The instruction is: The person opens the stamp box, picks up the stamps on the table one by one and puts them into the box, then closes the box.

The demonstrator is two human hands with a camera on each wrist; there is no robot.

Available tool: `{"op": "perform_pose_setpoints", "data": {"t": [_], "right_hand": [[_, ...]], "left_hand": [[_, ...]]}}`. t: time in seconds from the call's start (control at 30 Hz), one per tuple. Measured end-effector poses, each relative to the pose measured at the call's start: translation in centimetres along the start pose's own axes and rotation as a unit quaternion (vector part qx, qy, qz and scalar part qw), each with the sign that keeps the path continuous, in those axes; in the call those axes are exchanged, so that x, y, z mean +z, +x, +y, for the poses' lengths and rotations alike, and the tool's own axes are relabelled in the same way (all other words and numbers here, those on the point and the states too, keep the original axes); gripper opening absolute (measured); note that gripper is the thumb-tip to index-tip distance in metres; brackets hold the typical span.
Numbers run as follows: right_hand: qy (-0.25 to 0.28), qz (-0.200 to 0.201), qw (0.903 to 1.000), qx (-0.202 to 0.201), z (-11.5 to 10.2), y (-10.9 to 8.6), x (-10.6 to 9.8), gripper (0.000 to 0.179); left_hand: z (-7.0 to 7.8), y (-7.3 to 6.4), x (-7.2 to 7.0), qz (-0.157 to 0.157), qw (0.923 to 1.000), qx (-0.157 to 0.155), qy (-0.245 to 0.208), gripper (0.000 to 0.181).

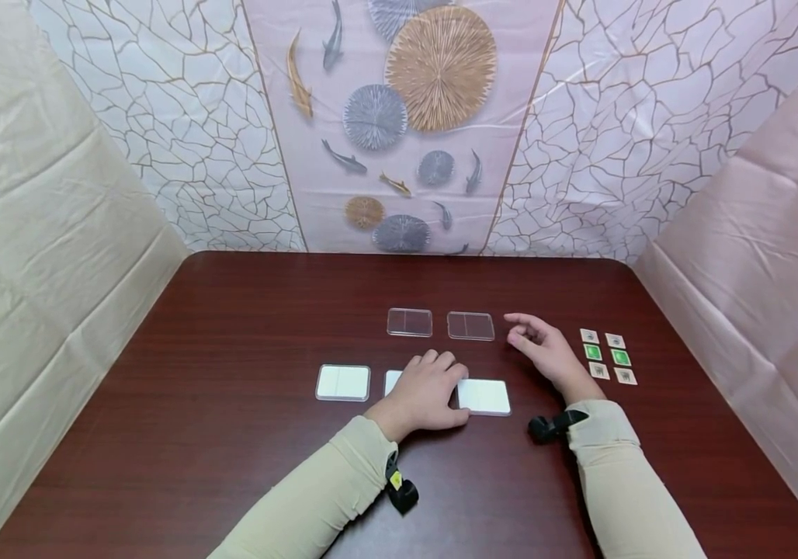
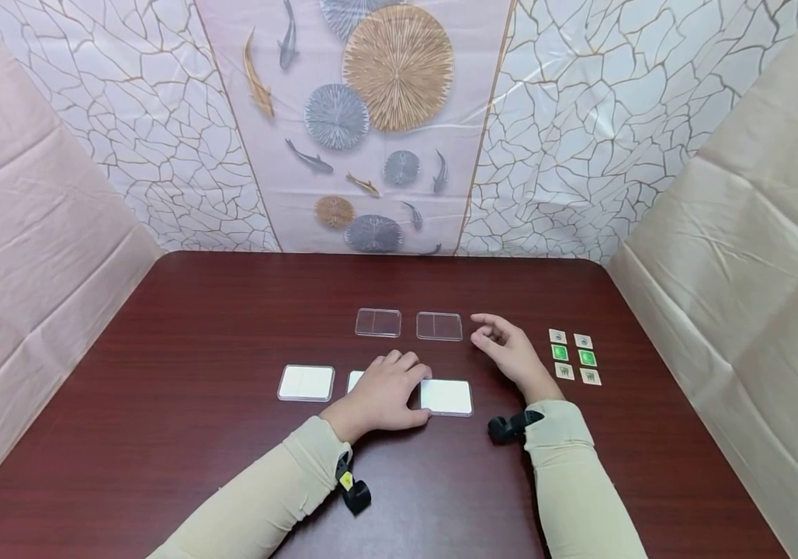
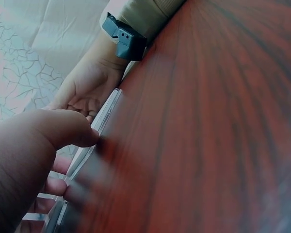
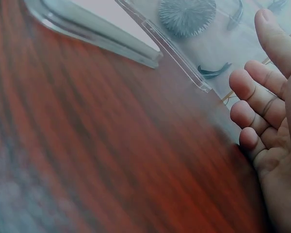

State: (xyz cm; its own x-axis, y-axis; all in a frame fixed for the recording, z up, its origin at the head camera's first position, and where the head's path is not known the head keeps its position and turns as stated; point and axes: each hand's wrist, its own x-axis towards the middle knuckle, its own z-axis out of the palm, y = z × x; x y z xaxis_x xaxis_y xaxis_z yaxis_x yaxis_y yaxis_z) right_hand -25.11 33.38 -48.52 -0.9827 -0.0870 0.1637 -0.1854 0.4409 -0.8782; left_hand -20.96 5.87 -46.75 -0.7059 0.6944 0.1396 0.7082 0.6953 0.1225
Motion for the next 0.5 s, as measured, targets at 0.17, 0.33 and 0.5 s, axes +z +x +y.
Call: {"op": "perform_pose_setpoints", "data": {"t": [0.17,0.33,0.5], "right_hand": [[0.000,-0.005,1.0000,0.007,-0.4,0.1,-0.1,0.041],[0.003,-0.003,0.9998,-0.018,-2.7,-0.6,0.1,0.041],[-0.014,0.020,0.9974,-0.068,-4.9,-1.1,0.8,0.036]], "left_hand": [[-0.1,0.0,0.0,0.007,1.0000,-0.001,0.000,0.056],[-0.3,-0.2,-0.2,0.011,0.9998,0.004,-0.016,0.071],[-2.4,-1.4,-1.2,0.034,0.9983,0.012,-0.046,0.075]]}}
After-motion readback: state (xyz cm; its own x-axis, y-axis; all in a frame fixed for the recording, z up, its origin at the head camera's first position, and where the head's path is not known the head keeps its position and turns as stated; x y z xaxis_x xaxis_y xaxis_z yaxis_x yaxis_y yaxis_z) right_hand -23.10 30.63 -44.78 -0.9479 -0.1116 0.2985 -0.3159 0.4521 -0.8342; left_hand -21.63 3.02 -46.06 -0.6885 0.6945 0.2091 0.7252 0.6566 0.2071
